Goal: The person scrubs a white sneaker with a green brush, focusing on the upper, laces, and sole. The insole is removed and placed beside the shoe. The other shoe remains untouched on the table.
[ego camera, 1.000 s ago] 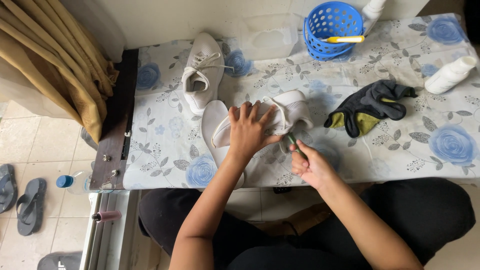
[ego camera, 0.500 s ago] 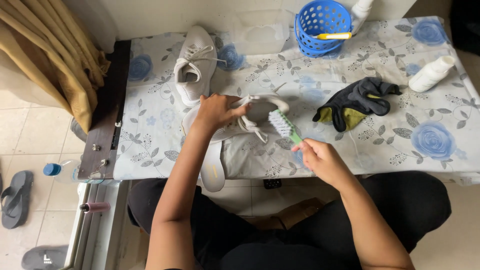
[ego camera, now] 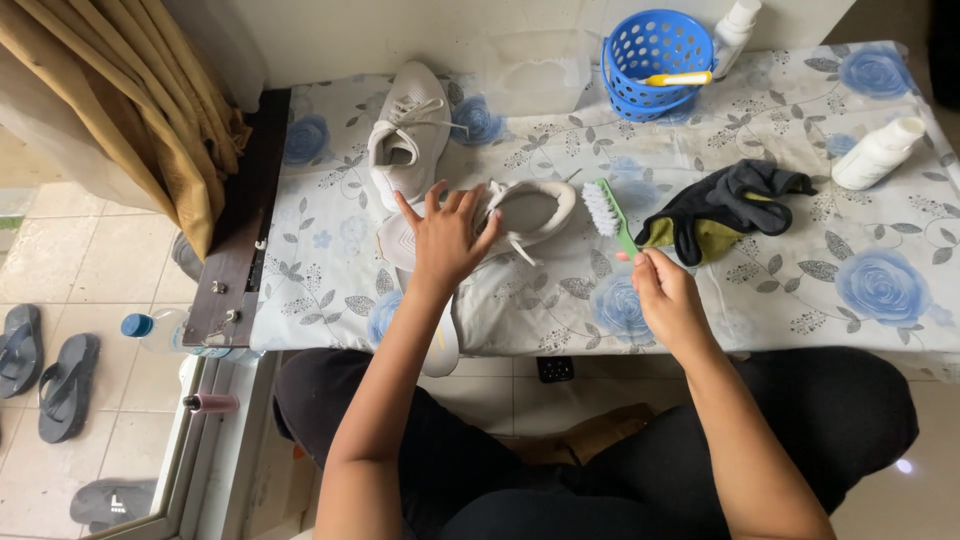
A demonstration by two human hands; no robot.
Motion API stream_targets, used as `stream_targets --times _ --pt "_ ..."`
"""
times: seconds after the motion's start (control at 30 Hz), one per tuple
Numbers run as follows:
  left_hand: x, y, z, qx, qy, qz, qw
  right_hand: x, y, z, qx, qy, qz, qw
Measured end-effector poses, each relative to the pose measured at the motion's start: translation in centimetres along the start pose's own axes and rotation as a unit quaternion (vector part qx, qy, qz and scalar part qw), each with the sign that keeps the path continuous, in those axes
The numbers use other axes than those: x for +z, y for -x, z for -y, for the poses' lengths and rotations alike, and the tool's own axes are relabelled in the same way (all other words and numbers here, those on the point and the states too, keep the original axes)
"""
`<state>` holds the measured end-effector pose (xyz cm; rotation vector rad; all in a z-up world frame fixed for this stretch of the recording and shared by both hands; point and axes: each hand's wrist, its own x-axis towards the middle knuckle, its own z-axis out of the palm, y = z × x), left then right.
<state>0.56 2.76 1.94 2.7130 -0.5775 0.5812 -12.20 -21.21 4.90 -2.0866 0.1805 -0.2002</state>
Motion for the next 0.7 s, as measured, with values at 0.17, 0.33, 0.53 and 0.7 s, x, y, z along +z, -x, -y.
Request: stream_targets --times 0.17,0.33,0.53,0.7 --pt "-2.5 1.6 -2.4 0.041 -0.014 -0.024 0.999 0.9 -0.2 -1.5 -0.024 -0.033 -0.065 0.997" --pt "-1.4 3.1 -2.8 0.07 -0.065 -0.042 0.995 1.5 0.2 -1.0 -0.063 -0.038 -0.101 0.992" --pt "0.7 3.8 -2.2 0.083 -0.129 -0.034 0.987 1.6 0.7 -1.4 -0.135 0.091 -0.151 0.975" --pt "2.0 3.8 -1.4 0.088 -0.101 -0.051 0.99 1.9 4.5 1.4 -0.157 0.331 -0.121 0.923"
